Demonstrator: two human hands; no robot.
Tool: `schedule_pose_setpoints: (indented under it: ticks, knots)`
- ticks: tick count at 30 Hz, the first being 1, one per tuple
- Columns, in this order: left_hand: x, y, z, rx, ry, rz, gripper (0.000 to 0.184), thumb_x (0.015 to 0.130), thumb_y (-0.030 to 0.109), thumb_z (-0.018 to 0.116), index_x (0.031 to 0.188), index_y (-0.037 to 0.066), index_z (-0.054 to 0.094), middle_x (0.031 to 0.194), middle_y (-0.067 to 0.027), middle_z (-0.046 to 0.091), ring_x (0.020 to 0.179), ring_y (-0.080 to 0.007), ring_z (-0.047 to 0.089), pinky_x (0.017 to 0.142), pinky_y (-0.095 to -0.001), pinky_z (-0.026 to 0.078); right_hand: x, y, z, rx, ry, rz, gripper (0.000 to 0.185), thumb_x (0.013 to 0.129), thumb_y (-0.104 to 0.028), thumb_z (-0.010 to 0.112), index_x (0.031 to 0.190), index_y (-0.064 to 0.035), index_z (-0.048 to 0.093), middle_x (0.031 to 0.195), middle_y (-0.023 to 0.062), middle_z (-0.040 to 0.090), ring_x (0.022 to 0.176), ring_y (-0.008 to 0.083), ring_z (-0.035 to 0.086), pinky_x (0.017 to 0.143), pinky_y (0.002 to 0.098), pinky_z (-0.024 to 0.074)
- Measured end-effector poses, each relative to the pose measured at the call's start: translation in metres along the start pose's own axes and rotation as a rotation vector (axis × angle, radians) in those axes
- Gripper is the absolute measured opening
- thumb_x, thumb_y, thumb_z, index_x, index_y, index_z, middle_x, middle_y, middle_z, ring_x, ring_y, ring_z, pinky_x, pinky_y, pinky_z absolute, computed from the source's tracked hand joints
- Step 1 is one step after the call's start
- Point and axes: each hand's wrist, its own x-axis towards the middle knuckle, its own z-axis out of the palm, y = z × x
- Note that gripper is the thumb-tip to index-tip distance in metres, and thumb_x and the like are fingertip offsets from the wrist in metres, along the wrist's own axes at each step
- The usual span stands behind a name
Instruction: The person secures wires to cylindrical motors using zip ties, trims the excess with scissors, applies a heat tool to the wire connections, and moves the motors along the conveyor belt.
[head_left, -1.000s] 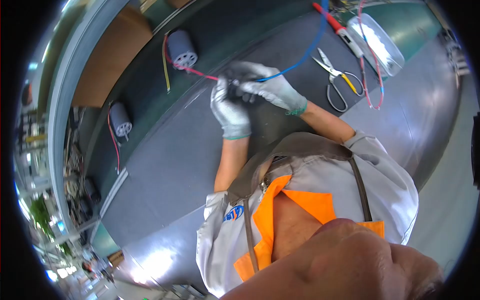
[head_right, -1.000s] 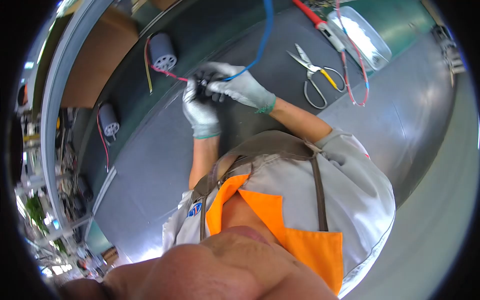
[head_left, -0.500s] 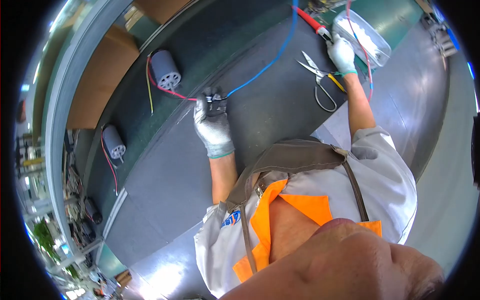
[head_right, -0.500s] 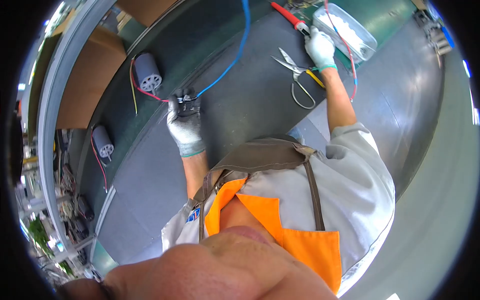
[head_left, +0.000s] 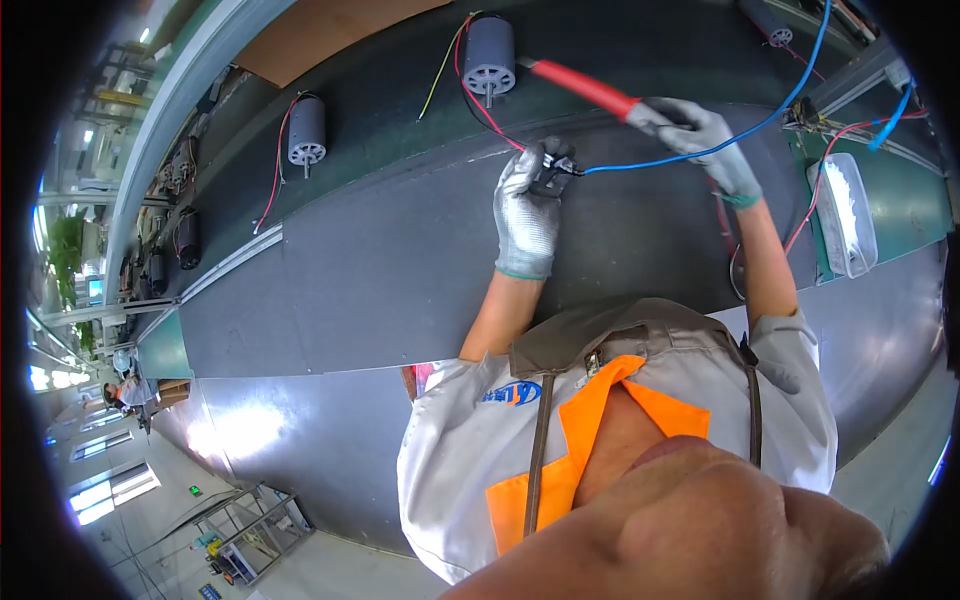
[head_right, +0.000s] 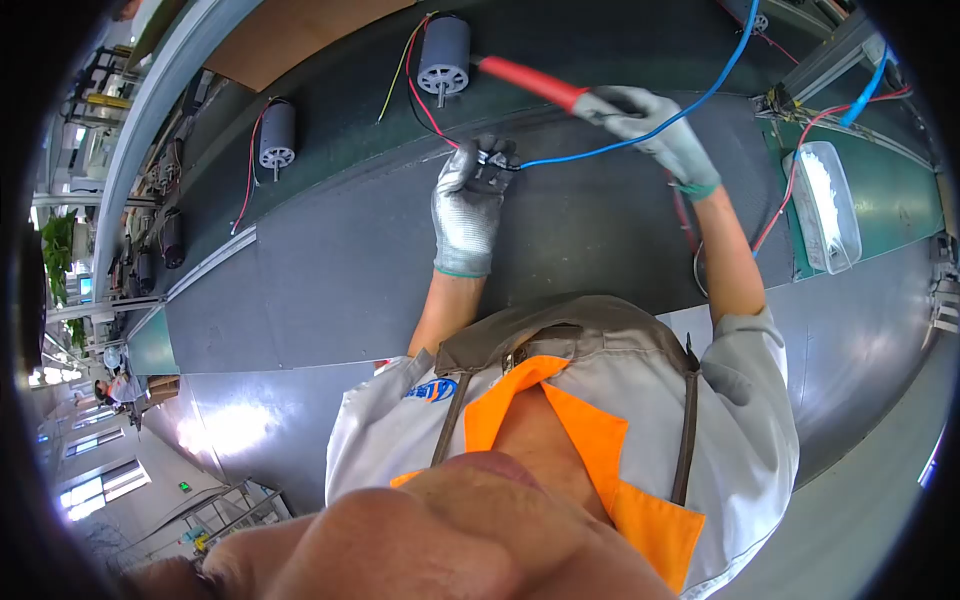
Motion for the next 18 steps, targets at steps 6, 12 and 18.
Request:
schedule_pose_setpoints:
  ticks: [6,12,18]
  knots:
    - [0.001,-0.004,-0.004,-0.012,0.022,0.008,0.018,0.099,0.017,0.059,0.109,0.006,0.066,0.107,-0.0103,0.070,0.103,-0.0291,0.066,0.097,-0.0477,0.050,0.042,0.032,0.029,-0.015,-0.300,0.192,0.041,0.087,-0.027,0.073,0.109,0.0074,0.068,0.090,0.0064,0.066,0.078,0.0094,0.060,0.067,0.0261,0.0481]
    - [0.008,-0.008,-0.013,-0.016,0.036,-0.108,0.015,0.099,0.018,0.056,0.108,0.008,0.065,0.113,-0.0085,0.068,0.109,-0.0275,0.063,0.095,-0.0475,0.051,0.015,-0.018,0.035,-0.420,-0.064,0.010,0.040,0.086,-0.026,0.074,0.114,0.0026,0.068,0.094,0.0151,0.072,0.083,0.0179,0.067,0.077,0.0342,0.0527]
    - [0.011,-0.007,-0.012,0.076,-0.009,-0.147,0.019,0.098,0.027,0.060,0.103,0.009,0.064,0.104,-0.0090,0.069,0.100,-0.0250,0.065,0.091,-0.0449,0.050,-0.059,-0.025,-0.055,-0.712,0.389,0.246,0.035,0.090,-0.037,0.068,0.103,-0.0048,0.071,0.081,0.0123,0.071,0.071,0.0272,0.069,0.066,0.0418,0.0519]
